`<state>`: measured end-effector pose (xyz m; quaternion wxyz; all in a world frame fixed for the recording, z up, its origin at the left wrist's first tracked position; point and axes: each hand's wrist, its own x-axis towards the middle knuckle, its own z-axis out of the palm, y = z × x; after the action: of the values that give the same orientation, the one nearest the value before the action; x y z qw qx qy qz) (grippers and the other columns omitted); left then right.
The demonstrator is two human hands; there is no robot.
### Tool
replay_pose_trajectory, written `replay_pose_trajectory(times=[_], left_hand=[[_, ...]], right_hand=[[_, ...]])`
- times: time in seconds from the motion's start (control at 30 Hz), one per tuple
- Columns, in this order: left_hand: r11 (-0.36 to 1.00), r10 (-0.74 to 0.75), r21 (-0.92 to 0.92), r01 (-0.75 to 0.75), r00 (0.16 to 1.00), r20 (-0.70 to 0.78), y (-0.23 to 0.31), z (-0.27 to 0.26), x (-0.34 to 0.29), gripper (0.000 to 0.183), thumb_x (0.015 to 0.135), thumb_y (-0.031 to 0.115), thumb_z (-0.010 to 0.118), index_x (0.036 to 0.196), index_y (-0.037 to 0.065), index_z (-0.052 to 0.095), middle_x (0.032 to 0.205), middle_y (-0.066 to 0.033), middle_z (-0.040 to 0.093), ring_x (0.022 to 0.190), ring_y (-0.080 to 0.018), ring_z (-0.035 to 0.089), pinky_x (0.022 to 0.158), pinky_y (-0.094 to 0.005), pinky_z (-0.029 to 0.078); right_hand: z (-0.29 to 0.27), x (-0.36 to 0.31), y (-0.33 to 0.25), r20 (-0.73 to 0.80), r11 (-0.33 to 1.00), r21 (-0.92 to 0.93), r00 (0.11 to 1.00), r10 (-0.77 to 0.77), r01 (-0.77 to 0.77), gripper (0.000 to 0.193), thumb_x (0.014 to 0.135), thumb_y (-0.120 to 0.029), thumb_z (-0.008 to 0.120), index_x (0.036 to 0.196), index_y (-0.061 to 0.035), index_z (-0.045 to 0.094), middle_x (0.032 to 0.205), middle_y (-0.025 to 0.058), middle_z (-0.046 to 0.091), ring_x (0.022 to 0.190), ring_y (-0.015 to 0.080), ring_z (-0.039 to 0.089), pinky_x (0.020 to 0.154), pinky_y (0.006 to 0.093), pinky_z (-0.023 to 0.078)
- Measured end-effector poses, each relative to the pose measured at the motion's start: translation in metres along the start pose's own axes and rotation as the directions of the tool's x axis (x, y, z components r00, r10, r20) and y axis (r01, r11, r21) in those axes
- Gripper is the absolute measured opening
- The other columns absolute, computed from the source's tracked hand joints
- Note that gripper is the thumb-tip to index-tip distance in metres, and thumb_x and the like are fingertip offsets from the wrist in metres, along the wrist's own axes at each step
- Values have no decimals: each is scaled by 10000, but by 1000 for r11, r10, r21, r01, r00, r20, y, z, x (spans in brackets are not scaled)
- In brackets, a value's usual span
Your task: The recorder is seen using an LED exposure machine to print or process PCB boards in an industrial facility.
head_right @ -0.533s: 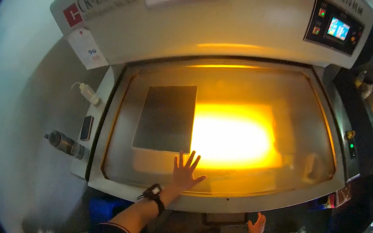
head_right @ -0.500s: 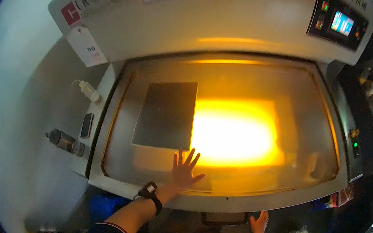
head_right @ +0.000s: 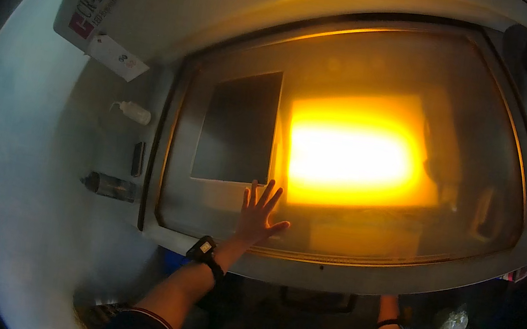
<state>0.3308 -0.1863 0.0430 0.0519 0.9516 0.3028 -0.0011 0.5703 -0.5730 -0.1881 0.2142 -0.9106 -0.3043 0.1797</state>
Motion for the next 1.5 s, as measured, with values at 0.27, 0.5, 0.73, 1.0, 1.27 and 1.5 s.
replay_pose_trajectory(times=[0.27,0.5,0.73,1.0,1.27,1.5], left_hand=[[997,27,-69,-36,992,-124,8,0,10,876,854,756,451,1500,169,381,1604,-90,249,1478,-443,108,1173,-622,92],[991,44,-117,-58,992,-119,-5,-3,2,874,838,746,493,1504,192,378,1622,-55,210,1488,-426,73,1180,-609,66],[999,-54,-12,53,991,-119,-11,14,1,920,827,769,470,1542,220,289,1634,-56,158,1481,-454,40,1173,-623,92],[711,653,-697,-96,459,602,52,-94,-88,885,921,629,508,1537,58,229,1614,-207,119,1478,-401,146,1196,-490,182],[988,156,-55,-146,893,422,-28,-175,-157,832,896,447,646,1545,133,229,1573,-166,298,1397,-456,336,1131,-582,277],[987,-6,146,-64,899,438,-161,-92,-112,614,937,266,550,1509,168,350,1531,-62,409,1338,-435,427,1106,-602,309]], right_hand=[[-5,-54,1,-1,992,87,996,94,-93,333,909,-227,582,1170,-24,627,1202,200,626,1151,391,576,974,484,463],[-94,-134,-54,286,960,-126,917,278,-252,359,834,-223,629,1190,-243,666,1088,105,699,1054,330,653,882,452,527],[-188,-242,-68,339,912,-400,911,236,-87,359,823,-258,645,1170,-341,677,1090,65,704,981,321,676,797,446,550],[-299,-221,-202,249,841,-164,847,-470,515,406,747,-144,659,1120,-299,693,1018,68,716,902,297,696,757,424,554],[-237,-68,-316,91,589,-107,598,-797,801,424,794,-170,647,1219,-171,635,1234,67,660,1125,308,627,959,465,494],[-94,3,-388,300,540,-259,598,-743,801,561,806,-165,644,1352,-159,519,1443,41,499,1273,332,513,1040,508,414]])
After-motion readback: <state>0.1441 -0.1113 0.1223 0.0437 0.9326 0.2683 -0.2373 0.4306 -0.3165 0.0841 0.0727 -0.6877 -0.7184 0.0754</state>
